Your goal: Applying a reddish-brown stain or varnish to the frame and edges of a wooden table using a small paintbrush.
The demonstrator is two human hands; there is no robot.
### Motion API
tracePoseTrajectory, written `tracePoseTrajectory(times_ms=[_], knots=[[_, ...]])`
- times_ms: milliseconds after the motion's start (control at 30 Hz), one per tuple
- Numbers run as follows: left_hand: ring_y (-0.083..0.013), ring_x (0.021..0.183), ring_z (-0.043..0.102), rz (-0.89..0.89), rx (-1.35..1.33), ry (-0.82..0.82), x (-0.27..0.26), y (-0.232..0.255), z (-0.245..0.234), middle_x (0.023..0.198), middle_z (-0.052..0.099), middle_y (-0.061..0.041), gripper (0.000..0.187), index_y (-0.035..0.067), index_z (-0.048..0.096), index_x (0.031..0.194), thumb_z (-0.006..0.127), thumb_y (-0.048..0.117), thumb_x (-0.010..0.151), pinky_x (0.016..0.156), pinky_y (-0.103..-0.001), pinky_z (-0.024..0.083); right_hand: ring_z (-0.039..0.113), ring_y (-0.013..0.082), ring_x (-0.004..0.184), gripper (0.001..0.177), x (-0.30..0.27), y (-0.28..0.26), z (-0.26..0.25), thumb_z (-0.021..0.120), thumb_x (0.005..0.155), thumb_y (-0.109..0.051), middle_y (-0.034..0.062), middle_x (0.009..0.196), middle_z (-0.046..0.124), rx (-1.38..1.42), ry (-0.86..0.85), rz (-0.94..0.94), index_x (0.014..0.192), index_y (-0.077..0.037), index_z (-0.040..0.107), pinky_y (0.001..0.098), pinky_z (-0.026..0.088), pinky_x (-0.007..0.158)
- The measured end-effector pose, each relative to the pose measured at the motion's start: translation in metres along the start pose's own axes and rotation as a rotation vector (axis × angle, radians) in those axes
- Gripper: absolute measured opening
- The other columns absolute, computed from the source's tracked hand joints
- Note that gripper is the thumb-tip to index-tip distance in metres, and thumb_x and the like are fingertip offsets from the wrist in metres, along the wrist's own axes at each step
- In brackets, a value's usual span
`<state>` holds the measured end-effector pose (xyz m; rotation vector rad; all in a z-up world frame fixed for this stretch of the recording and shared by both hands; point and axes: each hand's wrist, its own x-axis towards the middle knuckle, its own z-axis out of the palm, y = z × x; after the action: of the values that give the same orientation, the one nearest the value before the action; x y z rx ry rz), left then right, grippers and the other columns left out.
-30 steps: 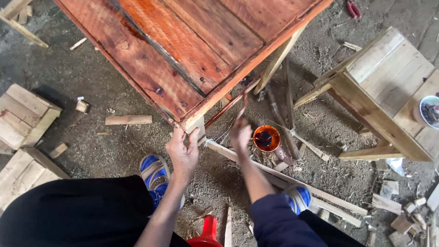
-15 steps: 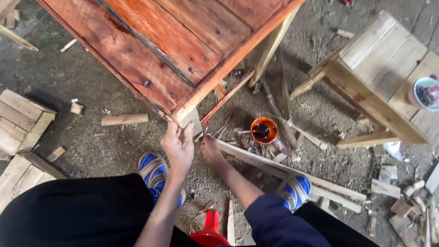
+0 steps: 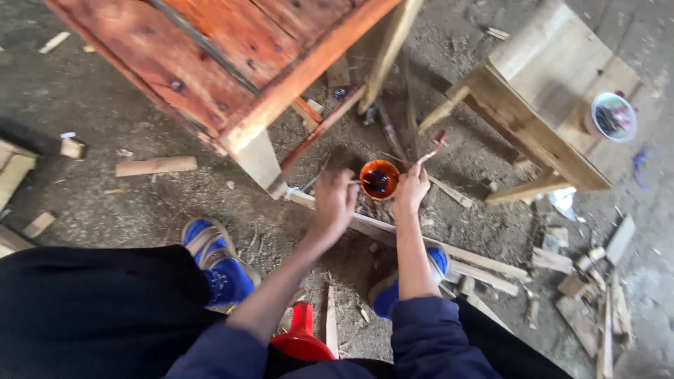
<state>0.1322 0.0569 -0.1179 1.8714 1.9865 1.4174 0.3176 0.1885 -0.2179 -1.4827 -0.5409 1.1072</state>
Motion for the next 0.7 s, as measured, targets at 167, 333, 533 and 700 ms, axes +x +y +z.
tracePoseTrajectory(times_ms=[167,333,533,700], knots=[[-0.0449,0.126,0.057,-1.079,-0.362,-0.57,0.027,0.013,-0.004,0.123,0.068,-0.022,0.063,0.003,0.064,0.119,0.049,0.059,0.094,0.106,-0.056,0.039,0.069,0.0279,0.066,0.032,-0.004,0.012,-0.059,0.059,0.099,-0.042,0.0074,0.064,0.066,-0.666,0.189,-0.233,0.081,-0.019,0.069,0.0415,0.053,0.061],[-0.0274,0.065,0.077,-1.418,-0.687,-0.555,-0.048,-0.094,0.112,0.079,0.075,-0.014,0.054,0.011,0.052,0.135,0.046,0.053,0.102,0.061,-0.041,0.062,0.07,0.0449,0.088,0.031,-0.063,0.023,-0.072,0.054,0.1,-0.036,0.0188,0.079,0.069,-0.903,0.185,-0.317,0.084,-0.011,0.064,0.0583,0.053,0.081],[-0.025,0.054,0.074,-1.244,-0.632,-0.214,-0.024,-0.094,0.111,0.066,0.072,-0.019,0.041,0.002,0.069,0.093,0.081,0.04,0.082,0.047,-0.041,0.062,0.071,0.0367,0.097,0.023,-0.051,0.047,-0.082,0.057,0.099,-0.038,0.0076,0.085,0.076,-0.832,0.127,-0.225,0.093,-0.023,0.074,0.0505,0.055,0.088],[-0.0282,0.058,0.073,-0.775,-0.577,-0.036,-0.006,-0.062,0.092,0.074,0.074,-0.021,0.014,0.008,0.079,0.1,0.069,0.013,0.092,0.048,-0.038,0.061,0.071,0.0368,0.099,0.021,-0.067,0.028,-0.071,0.057,0.099,-0.035,0.0072,0.089,0.077,-0.843,0.089,-0.237,0.101,-0.024,0.075,0.0504,0.055,0.09]])
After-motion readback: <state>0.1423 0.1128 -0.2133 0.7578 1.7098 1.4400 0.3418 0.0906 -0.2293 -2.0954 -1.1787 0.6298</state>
